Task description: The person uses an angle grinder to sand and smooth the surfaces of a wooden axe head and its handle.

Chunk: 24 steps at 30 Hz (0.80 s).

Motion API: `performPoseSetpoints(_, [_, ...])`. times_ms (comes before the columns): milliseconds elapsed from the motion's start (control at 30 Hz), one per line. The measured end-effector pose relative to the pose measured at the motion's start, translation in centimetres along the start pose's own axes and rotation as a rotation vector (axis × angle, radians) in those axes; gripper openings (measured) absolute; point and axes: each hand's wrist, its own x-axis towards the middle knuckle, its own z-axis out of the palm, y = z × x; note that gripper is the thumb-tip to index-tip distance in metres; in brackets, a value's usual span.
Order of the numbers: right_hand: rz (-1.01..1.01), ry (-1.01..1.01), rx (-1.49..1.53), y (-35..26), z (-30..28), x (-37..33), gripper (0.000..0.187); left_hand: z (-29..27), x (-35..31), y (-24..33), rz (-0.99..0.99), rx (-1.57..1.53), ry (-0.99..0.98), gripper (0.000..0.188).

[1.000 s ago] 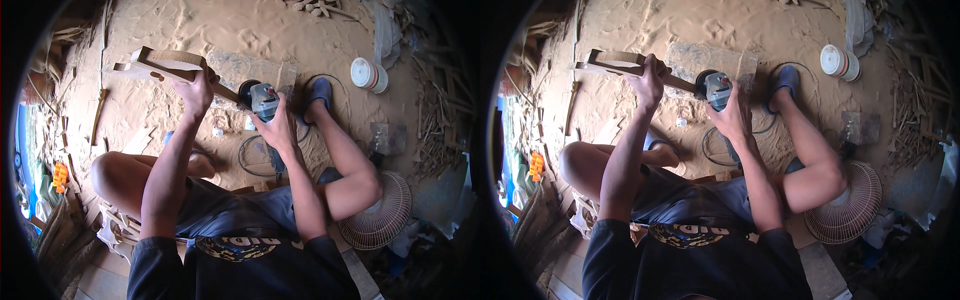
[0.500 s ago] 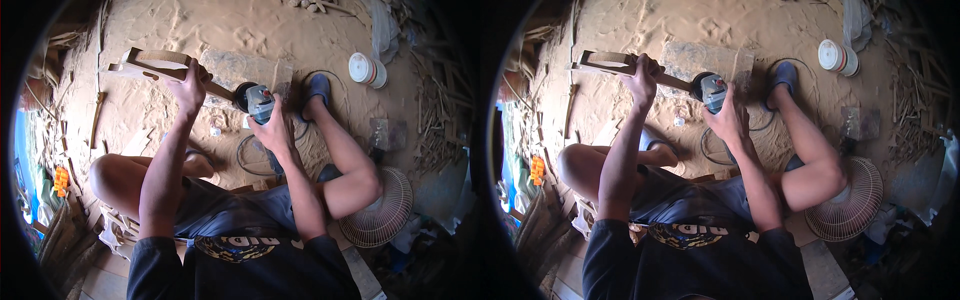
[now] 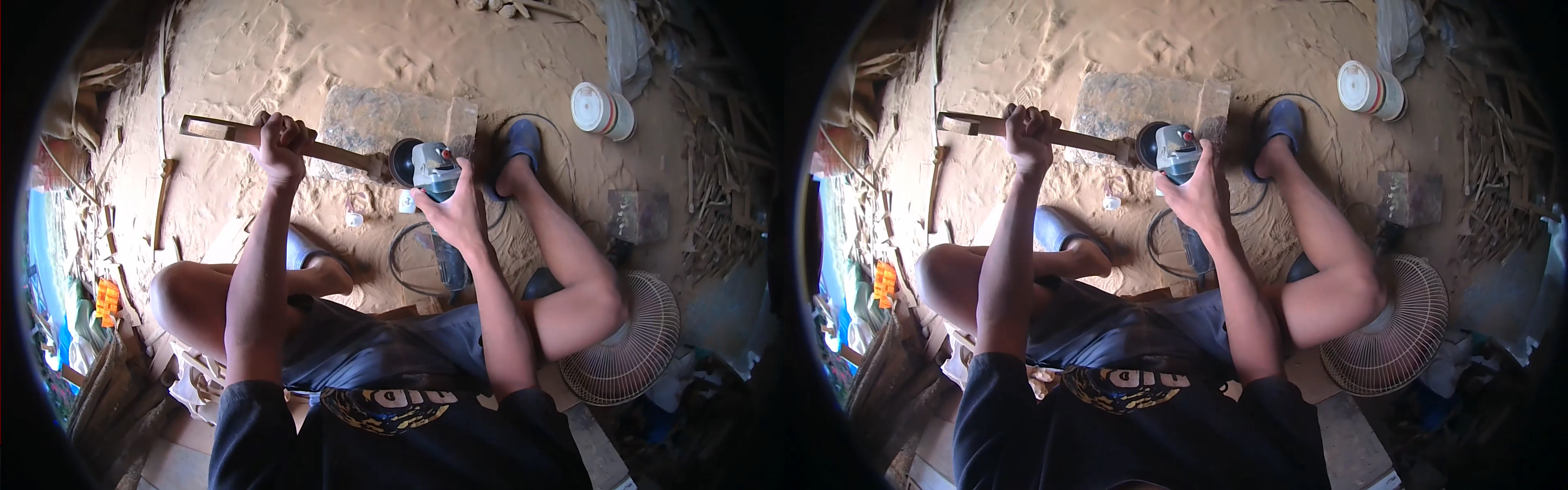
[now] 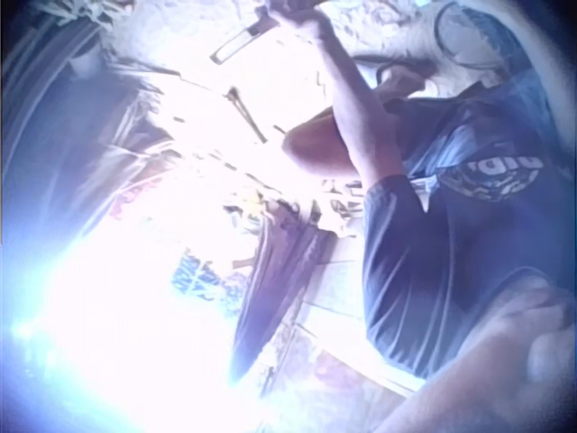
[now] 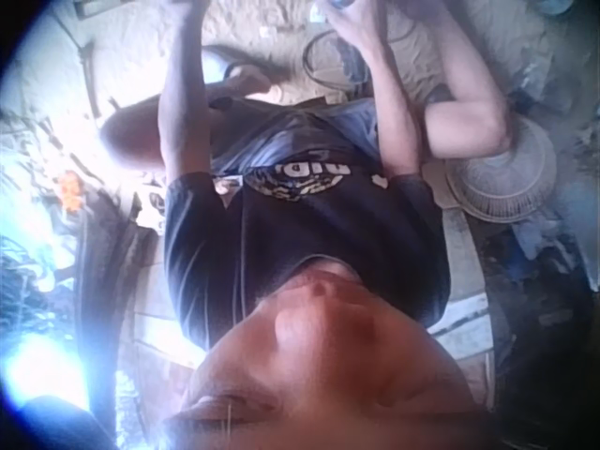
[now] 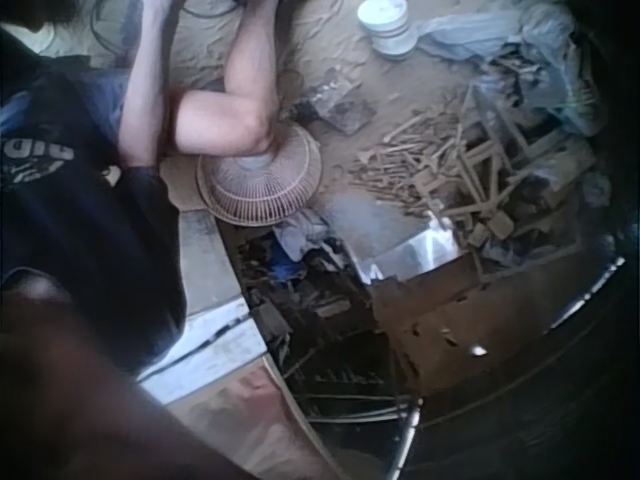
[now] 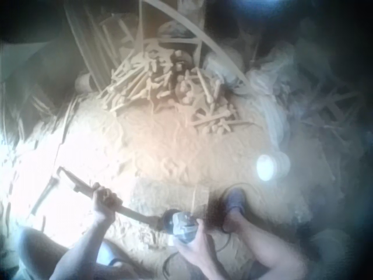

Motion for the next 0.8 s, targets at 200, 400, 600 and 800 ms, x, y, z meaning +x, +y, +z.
performPoseSetpoints(200, [0.063, -0.117, -0.022, -1.2, -0.3, 0.6, 0.105, 0.9, 0.1, 0.2, -0.019, -0.055, -0.181, 0.031])
performPoseSetpoints(400, [0.045, -0.101, -0.003, -0.1, 0.7, 0.6, 0.107, 0.1, 0.5, 0.3, -0.02, 0.037, -0.18, 0.031])
performPoseSetpoints(600, [0.057, -0.076, -0.047, 0.8, 0.6, 0.8, 0.107, 1.2, 0.6, 0.0, -0.025, 0.007, -0.243, 0.031])
performPoseSetpoints(800, [0.101, -0.101, -0.036, -0.3, 0.7, 0.4, 0.108, 0.9, 0.5, 0.1, -0.027, 0.02, -0.23, 0.03])
